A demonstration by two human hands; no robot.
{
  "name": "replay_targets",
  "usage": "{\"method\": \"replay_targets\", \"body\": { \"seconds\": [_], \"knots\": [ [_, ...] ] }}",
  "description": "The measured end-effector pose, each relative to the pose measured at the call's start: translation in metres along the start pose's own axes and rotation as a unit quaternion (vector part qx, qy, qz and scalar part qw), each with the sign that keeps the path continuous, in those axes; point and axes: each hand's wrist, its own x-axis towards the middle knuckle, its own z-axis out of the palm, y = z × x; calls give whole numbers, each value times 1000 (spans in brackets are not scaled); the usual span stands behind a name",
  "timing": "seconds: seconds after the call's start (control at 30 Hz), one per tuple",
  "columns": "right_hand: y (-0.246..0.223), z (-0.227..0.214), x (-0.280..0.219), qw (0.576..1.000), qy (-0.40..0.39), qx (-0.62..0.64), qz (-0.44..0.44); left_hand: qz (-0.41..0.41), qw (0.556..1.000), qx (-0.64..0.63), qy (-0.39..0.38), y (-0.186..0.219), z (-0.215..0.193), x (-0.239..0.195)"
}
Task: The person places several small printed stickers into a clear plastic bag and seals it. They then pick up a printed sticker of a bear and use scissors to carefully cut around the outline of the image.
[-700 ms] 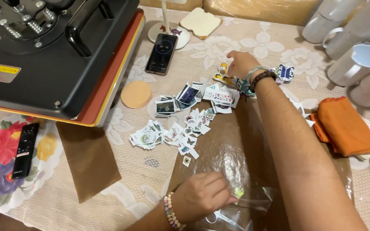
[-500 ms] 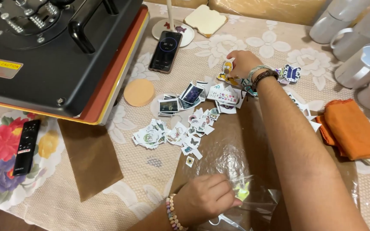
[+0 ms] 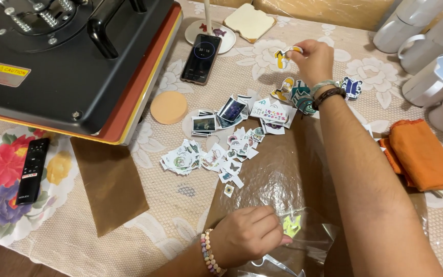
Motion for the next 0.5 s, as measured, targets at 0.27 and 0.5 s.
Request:
{"method": "replay_targets", "body": {
  "seconds": [0.27,0.5],
  "knots": [
    [-25,-30,-16,963,-210,-125,111,-1,1000,-6,-8,-1,-1,1],
    [18,-10,-14,981,-146,-117,58,-6,1000,-11,-9,-2,3,-2]
  ]
}}
